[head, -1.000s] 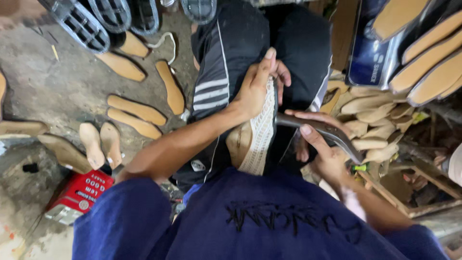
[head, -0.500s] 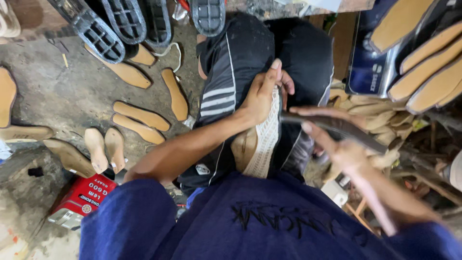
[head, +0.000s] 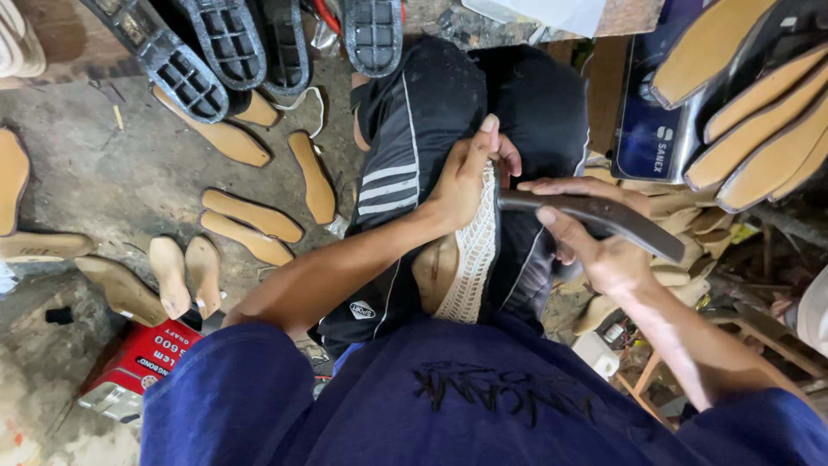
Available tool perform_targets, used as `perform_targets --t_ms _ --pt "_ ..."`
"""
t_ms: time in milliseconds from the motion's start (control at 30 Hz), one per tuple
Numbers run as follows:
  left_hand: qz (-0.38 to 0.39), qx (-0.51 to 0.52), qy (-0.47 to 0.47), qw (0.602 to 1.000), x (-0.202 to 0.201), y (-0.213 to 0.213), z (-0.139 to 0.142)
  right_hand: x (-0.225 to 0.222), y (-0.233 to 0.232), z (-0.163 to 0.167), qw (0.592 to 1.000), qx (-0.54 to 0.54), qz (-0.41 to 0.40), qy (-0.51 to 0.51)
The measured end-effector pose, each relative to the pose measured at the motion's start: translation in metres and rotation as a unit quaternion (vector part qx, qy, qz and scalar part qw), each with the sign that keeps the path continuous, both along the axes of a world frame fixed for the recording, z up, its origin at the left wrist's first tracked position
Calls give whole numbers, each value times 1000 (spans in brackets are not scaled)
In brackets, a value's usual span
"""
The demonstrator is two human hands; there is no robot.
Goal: The person attaches a black rubber sole to a shoe upper by hand, pressing the edges to align. They then use a curved metal tool to press and secure the sole along the perimeter, repeating the process on a second shoe. The person handles shoe uppers and soles, using the tool to ensure a tight fit.
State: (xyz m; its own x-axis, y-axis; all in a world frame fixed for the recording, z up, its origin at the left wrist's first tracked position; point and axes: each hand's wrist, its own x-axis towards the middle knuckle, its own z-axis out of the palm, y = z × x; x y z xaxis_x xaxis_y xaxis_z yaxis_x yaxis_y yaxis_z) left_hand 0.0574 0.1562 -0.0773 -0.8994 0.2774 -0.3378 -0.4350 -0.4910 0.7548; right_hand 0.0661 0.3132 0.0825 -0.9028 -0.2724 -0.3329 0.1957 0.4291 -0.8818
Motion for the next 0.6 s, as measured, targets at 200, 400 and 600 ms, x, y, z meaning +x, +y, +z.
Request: perform_targets --t_ms 200,400,600 --pt "-5 21 -27 999 2 -2 2 -18 -13 16 995 85 5 -51" --pt "7 70 -44 997 -1 -2 7 -24 -29 18 980 -21 -122 -155" --pt "-9 73 -69 995 3 1 -2 -29 -12 17 995 73 61 -10"
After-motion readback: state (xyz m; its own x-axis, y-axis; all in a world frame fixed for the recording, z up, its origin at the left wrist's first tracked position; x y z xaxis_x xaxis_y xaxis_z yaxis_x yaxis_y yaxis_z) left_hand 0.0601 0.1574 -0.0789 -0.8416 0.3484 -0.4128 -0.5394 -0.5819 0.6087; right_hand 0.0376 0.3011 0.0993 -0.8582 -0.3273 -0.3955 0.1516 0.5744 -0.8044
